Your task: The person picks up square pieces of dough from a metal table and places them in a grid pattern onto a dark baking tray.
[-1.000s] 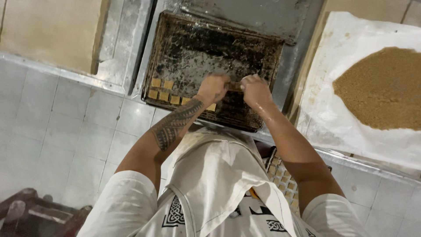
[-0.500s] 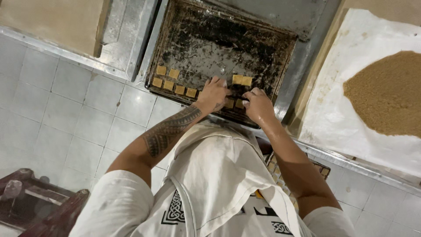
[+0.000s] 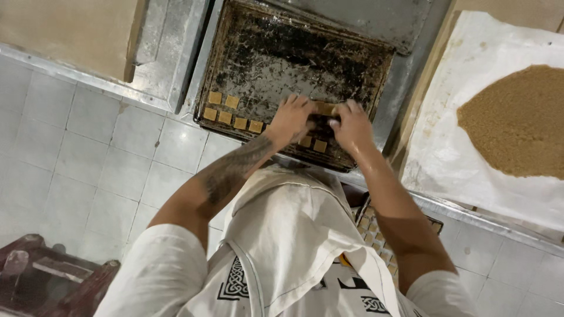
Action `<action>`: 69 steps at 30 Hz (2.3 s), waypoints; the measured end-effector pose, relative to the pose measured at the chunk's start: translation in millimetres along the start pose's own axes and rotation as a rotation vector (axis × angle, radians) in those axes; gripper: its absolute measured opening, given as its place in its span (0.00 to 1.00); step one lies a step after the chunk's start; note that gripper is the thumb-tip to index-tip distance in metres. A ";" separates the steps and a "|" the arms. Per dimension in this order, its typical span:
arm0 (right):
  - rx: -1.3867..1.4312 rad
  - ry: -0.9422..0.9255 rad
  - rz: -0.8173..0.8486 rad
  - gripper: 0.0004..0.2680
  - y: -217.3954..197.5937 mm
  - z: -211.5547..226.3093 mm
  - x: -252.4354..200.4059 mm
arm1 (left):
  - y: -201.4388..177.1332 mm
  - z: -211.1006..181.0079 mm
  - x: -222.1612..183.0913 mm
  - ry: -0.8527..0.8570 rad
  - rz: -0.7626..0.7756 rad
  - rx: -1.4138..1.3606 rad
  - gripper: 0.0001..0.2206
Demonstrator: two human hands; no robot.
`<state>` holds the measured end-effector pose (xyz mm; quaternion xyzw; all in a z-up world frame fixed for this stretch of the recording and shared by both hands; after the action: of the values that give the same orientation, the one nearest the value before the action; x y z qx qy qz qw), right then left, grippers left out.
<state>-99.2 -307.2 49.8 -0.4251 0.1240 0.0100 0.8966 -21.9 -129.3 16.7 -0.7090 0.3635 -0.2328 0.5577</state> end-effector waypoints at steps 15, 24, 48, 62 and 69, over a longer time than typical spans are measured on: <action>-0.178 -0.275 -0.025 0.09 6.6 -25.5 34.9 | 11.9 14.2 50.4 0.064 0.013 0.225 0.11; 0.306 0.317 -0.027 0.09 -21.8 -42.5 -17.8 | 5.0 11.1 28.0 -0.176 0.086 -0.611 0.07; 0.056 -0.078 -0.241 0.07 2.2 -71.8 -95.6 | 35.4 -78.9 1.9 0.256 -0.218 -0.023 0.05; 0.052 0.069 -0.130 0.19 2.1 -60.0 -89.0 | 15.3 -73.8 -17.0 0.098 -0.013 0.021 0.25; 0.025 -0.132 -0.108 0.16 27.5 -46.8 -28.8 | 7.4 -9.8 1.7 -0.035 -0.133 0.000 0.20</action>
<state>-140.5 -322.9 7.2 -0.4185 0.0415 -0.0119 0.9072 -29.9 -137.5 12.0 -0.7354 0.3058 -0.2571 0.5473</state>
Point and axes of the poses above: each hand's wrist, its own x-axis towards the middle knuckle, its own y-axis out of the palm, z = x × y, the point moved 2 cm from there along x, towards the middle knuckle, and after that the axes turned 13 degrees about x, right-handed, at the moved point
